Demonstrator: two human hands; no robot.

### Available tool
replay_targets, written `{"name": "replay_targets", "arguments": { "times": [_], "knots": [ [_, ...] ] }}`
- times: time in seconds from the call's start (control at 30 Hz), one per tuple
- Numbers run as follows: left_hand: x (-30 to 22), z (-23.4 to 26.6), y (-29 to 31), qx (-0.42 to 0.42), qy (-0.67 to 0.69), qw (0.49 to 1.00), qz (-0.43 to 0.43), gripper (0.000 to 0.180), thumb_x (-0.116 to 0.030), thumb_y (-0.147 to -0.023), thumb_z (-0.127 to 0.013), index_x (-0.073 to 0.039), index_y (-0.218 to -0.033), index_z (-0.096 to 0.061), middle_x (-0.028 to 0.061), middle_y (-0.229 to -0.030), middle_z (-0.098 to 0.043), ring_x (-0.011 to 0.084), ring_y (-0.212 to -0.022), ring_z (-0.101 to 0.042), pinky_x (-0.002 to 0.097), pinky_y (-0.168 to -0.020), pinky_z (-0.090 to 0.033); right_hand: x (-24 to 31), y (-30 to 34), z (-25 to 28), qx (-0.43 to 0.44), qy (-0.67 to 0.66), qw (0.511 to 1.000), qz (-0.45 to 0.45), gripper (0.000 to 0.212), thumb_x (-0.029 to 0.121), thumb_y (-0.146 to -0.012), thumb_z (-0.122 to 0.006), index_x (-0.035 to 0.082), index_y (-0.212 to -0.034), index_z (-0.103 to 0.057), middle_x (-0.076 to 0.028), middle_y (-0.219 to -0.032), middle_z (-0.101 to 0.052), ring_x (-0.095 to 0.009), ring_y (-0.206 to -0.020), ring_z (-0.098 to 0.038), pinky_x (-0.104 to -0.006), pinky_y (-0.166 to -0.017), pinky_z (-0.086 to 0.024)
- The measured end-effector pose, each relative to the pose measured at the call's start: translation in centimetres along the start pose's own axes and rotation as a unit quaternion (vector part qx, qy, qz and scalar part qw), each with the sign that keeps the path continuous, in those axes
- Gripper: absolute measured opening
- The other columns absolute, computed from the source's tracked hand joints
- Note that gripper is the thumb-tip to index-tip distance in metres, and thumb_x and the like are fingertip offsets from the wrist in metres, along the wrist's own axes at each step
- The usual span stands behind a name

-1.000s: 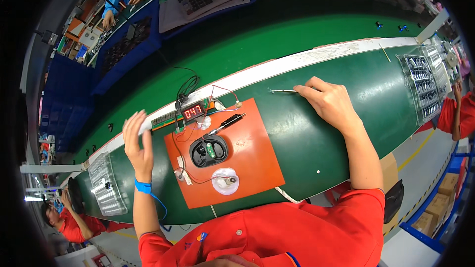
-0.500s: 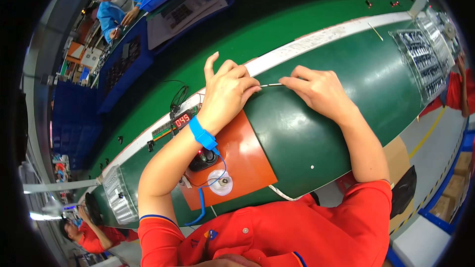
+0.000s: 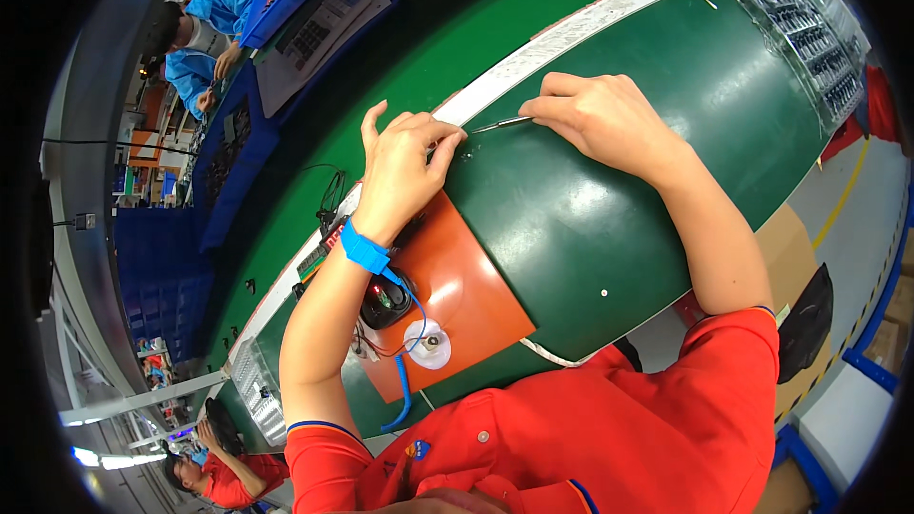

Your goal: Assembling small electronic components into a housing on a production line.

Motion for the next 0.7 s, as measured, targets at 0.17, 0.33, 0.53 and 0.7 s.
{"name": "replay_targets", "arguments": {
  "times": [0.17, 0.33, 0.53, 0.7],
  "knots": [
    [0.0, 1.6, 0.6, 0.05, -0.001, 0.998, 0.027, 0.006, -0.009, -0.079, -0.068, -0.008, -0.084, -0.071, 0.0059, -0.083, -0.067, 0.0221, -0.084, -0.061, 0.0479, -0.107, -0.028, 0.4, -0.3, -0.1, -0.023, -0.011, 1.0, 0.0, 0.016, 0.007, -0.081, -0.066, 0.009, -0.097, -0.069, -0.005, -0.083, -0.061, -0.027, -0.068, -0.062, -0.0366, -0.057, -0.049],
    [-1.3, 6.3, 3.1, -0.062, 0.073, 0.995, 0.042, 0.032, -0.008, -0.079, -0.068, -0.011, -0.111, -0.067, 0.0102, -0.102, -0.068, 0.0251, -0.095, -0.063, 0.0443, -0.108, -0.03, -1.3, -1.5, -2.6, -0.089, 0.024, 0.995, -0.041, 0.016, 0.01, -0.083, -0.065, 0.01, -0.099, -0.068, -0.006, -0.087, -0.062, -0.028, -0.07, -0.063, -0.0379, -0.058, -0.051],
    [3.6, 11.7, 13.8, -0.164, -0.053, 0.973, 0.152, 0.034, -0.006, -0.082, -0.066, -0.005, -0.116, -0.064, 0.0091, -0.112, -0.067, 0.0221, -0.106, -0.062, 0.0453, -0.11, -0.029, -4.8, -4.9, -5.6, -0.054, 0.138, 0.985, -0.094, 0.013, 0.009, -0.08, -0.059, 0.01, -0.092, -0.064, -0.007, -0.088, -0.059, -0.027, -0.072, -0.066, -0.0396, -0.057, -0.053],
    [11.8, 12.4, 26.8, -0.264, 0.05, 0.904, 0.333, 0.032, -0.011, -0.089, -0.063, -0.001, -0.119, -0.062, 0.0138, -0.116, -0.065, 0.0246, -0.109, -0.059, 0.0396, -0.108, -0.032, -4.3, -6.9, -6.6, -0.039, 0.193, 0.978, -0.072, 0.021, 0.01, -0.08, -0.055, 0.012, -0.098, -0.065, -0.005, -0.089, -0.058, -0.023, -0.074, -0.067, -0.0361, -0.055, -0.053]
  ]
}}
Point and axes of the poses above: each hand's wrist, its own y-axis away from the middle knuckle, its own z-axis out of the back of the hand, x = y × z, the point moved 5 cm from there along -y, towards the middle knuckle
